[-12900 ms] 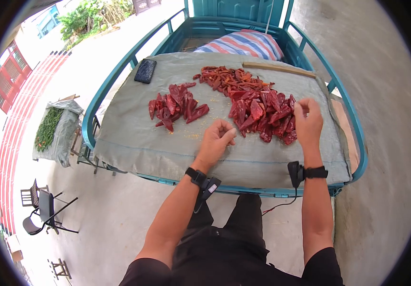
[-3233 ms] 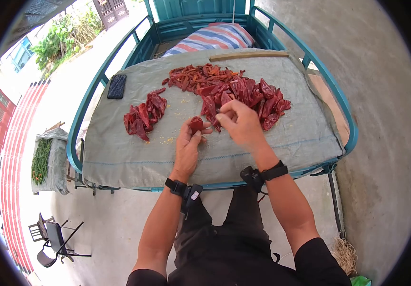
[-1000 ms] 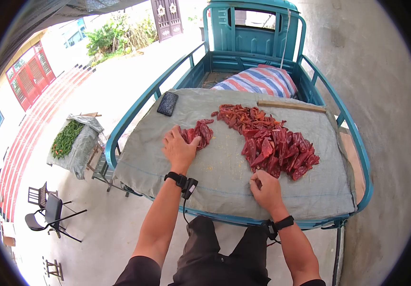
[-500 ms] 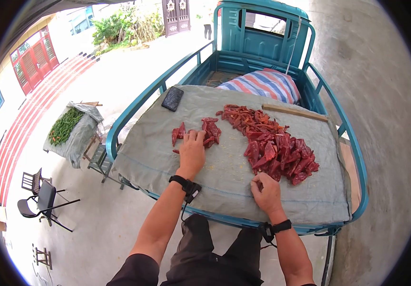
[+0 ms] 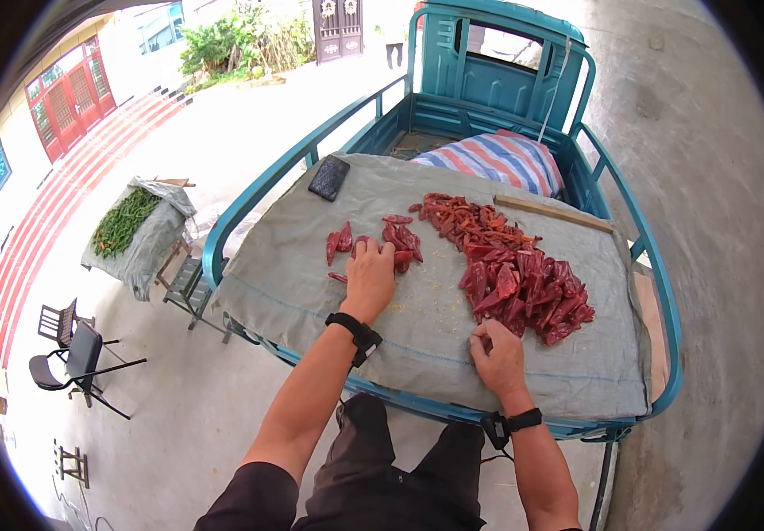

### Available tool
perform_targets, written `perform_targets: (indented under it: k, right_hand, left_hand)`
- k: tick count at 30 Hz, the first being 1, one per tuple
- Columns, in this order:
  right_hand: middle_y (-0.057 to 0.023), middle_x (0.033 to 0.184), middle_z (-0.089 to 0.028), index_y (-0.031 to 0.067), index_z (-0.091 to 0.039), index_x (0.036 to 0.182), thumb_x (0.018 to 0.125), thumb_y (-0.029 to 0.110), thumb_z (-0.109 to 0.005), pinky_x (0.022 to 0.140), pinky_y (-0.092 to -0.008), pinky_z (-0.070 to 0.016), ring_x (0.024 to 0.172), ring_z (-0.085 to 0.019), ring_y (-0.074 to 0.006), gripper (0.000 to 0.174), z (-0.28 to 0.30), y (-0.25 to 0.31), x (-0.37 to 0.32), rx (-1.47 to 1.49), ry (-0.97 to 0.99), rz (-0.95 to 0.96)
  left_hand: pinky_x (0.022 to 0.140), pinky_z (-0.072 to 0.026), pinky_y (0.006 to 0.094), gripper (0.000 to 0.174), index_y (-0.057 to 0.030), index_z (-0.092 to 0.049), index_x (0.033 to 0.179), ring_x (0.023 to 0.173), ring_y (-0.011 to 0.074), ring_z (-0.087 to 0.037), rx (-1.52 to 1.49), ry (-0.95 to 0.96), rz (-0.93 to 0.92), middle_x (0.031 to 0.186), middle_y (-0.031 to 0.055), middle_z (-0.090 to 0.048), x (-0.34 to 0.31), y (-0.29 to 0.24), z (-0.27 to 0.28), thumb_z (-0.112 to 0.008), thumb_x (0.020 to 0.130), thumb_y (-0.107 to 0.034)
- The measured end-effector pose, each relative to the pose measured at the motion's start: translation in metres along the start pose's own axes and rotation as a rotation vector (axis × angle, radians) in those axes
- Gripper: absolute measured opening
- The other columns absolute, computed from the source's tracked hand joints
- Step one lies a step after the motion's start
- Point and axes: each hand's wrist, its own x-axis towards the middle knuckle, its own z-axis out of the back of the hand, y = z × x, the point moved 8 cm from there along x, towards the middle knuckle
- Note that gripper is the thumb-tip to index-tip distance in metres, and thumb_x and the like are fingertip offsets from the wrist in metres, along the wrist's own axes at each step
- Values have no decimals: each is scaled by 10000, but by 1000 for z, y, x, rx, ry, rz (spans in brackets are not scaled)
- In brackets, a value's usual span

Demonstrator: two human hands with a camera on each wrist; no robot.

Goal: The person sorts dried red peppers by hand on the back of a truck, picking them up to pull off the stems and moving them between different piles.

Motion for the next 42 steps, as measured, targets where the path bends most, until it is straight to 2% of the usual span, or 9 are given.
perform_targets:
  k: [11,12,15,18,22,31,35,40,42]
  right_hand:
    - [-161,859,-680,27,-664,978,938,56,-752,687,-421,-544,736,-702,-342,100,-2,-4,0,-1,-24,32]
    - [-160,861,-680,29,-664,980,937,56,-751,688,-420,-544,737,-701,-341,102,0,-2,1,6,-17,21]
    - [-153,863,-681,35,-661,987,940,58,-744,687,-419,-542,734,-699,-336,98,-1,-3,-1,15,1,-7]
    - [-146,864,-681,39,-660,992,945,59,-736,685,-419,-541,729,-697,-330,92,-1,-5,0,3,7,-4]
    - [-141,863,-682,43,-660,993,950,65,-733,683,-426,-542,722,-695,-326,88,0,-4,0,8,7,-6]
    - [-133,870,-697,27,-690,1062,976,144,-789,681,-401,-547,694,-697,-281,175,3,-3,-1,66,24,-10]
    - [-88,861,-694,15,-711,1157,1001,191,-813,662,-355,-524,677,-661,-183,256,4,-10,-1,172,59,-89]
    - [-13,971,-750,2,-710,1265,998,153,-857,703,-287,-533,809,-660,-60,340,-2,-37,-5,504,48,-247]
    - [-12,1037,-770,6,-707,1277,985,113,-865,760,-271,-554,882,-674,-53,349,-1,-35,-3,569,35,-234]
  left_hand:
    - [924,-561,518,208,-34,-662,1134,1111,417,-649,-206,-187,-106,1152,193,-670,2,-16,34,-670,938,32]
    - [932,-549,521,121,-40,-669,1155,1139,436,-642,-256,-200,-65,1157,188,-683,2,-17,38,-666,1034,-43]
    - [872,-562,491,125,-36,-679,1195,1048,379,-710,-409,-261,-56,1146,178,-724,-2,-30,46,-662,1079,-81]
    - [770,-562,399,171,-38,-663,1280,908,240,-747,-720,-11,160,1128,137,-767,-8,-27,17,-635,1142,-134]
    - [689,-502,242,271,-49,-599,1409,847,84,-707,-1382,309,440,1143,83,-775,-35,-52,-11,-578,1204,-226]
    - [672,-523,258,269,-75,-609,1393,799,111,-713,-1724,570,545,1103,66,-773,-71,-86,-41,-559,1218,-274]
    - [658,-528,247,271,-76,-609,1399,777,106,-711,-1761,693,530,1077,61,-770,-81,-102,-46,-552,1219,-270]
    - [688,-526,249,342,-74,-598,1481,857,104,-724,-1656,757,290,1143,29,-746,-86,-125,-44,-557,1224,-297]
    - [686,-524,243,368,-66,-591,1508,869,100,-728,-1559,748,228,1163,24,-731,-85,-135,-36,-557,1224,-298]
